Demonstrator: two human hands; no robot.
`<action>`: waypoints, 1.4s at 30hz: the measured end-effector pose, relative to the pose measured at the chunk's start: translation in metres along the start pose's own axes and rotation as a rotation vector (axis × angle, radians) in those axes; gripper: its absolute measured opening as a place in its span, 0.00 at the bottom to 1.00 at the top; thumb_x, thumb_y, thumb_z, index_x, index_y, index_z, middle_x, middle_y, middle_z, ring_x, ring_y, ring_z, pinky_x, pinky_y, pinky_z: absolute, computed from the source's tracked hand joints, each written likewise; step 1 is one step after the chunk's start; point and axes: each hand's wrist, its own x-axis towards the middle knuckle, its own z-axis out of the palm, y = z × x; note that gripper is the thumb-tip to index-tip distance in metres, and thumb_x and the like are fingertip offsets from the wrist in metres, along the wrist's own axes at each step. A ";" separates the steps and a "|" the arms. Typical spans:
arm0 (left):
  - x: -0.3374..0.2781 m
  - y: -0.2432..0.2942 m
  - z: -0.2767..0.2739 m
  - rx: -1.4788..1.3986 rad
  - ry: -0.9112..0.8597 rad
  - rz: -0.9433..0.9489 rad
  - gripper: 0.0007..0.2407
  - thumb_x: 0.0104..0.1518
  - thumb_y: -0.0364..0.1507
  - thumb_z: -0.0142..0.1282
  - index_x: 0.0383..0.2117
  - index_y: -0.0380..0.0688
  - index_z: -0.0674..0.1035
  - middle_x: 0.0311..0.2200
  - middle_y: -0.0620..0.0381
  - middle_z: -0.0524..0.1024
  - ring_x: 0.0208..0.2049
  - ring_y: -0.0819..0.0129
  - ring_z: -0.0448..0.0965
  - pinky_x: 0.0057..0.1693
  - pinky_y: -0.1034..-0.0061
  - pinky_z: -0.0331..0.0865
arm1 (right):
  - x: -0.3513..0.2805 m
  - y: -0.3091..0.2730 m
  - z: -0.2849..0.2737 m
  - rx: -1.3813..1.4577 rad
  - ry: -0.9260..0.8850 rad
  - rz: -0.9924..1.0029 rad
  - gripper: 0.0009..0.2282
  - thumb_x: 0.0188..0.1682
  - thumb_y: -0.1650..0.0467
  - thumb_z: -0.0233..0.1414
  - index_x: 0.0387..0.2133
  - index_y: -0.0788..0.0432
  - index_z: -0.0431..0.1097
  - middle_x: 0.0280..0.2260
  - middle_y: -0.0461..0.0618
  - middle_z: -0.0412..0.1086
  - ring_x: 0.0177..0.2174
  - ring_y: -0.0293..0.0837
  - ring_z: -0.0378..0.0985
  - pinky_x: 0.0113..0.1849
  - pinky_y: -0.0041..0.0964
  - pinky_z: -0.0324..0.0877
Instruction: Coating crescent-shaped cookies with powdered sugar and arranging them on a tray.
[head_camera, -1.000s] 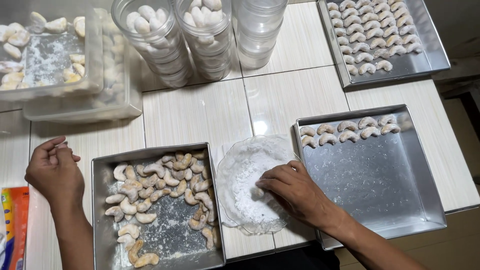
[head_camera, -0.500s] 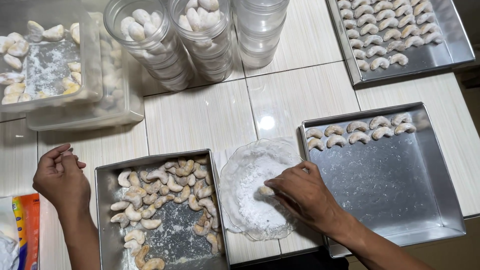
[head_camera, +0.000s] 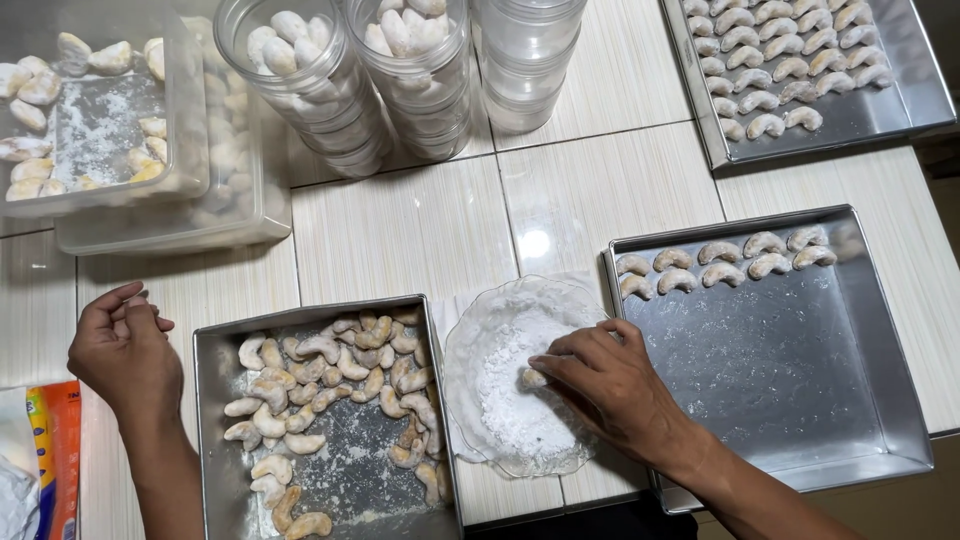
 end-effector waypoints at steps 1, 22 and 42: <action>0.000 0.001 0.000 -0.001 0.001 0.001 0.09 0.70 0.20 0.47 0.47 0.40 0.81 0.33 0.59 0.75 0.29 0.75 0.76 0.41 0.81 0.75 | -0.001 0.001 0.001 -0.001 0.001 -0.001 0.09 0.53 0.70 0.54 0.46 0.53 0.73 0.39 0.44 0.72 0.38 0.44 0.75 0.48 0.44 0.53; -0.002 -0.005 -0.003 0.030 -0.014 0.057 0.09 0.72 0.20 0.48 0.50 0.38 0.81 0.31 0.57 0.76 0.30 0.73 0.78 0.44 0.78 0.76 | -0.009 0.003 -0.007 0.042 -0.011 -0.012 0.08 0.54 0.70 0.52 0.45 0.51 0.73 0.43 0.42 0.76 0.43 0.41 0.78 0.52 0.48 0.53; 0.000 -0.020 -0.001 0.024 -0.007 0.056 0.09 0.74 0.18 0.48 0.53 0.36 0.81 0.33 0.55 0.75 0.31 0.73 0.78 0.43 0.80 0.74 | -0.056 0.074 -0.021 -0.147 0.099 0.574 0.11 0.48 0.66 0.59 0.43 0.51 0.75 0.40 0.41 0.76 0.40 0.41 0.77 0.46 0.45 0.61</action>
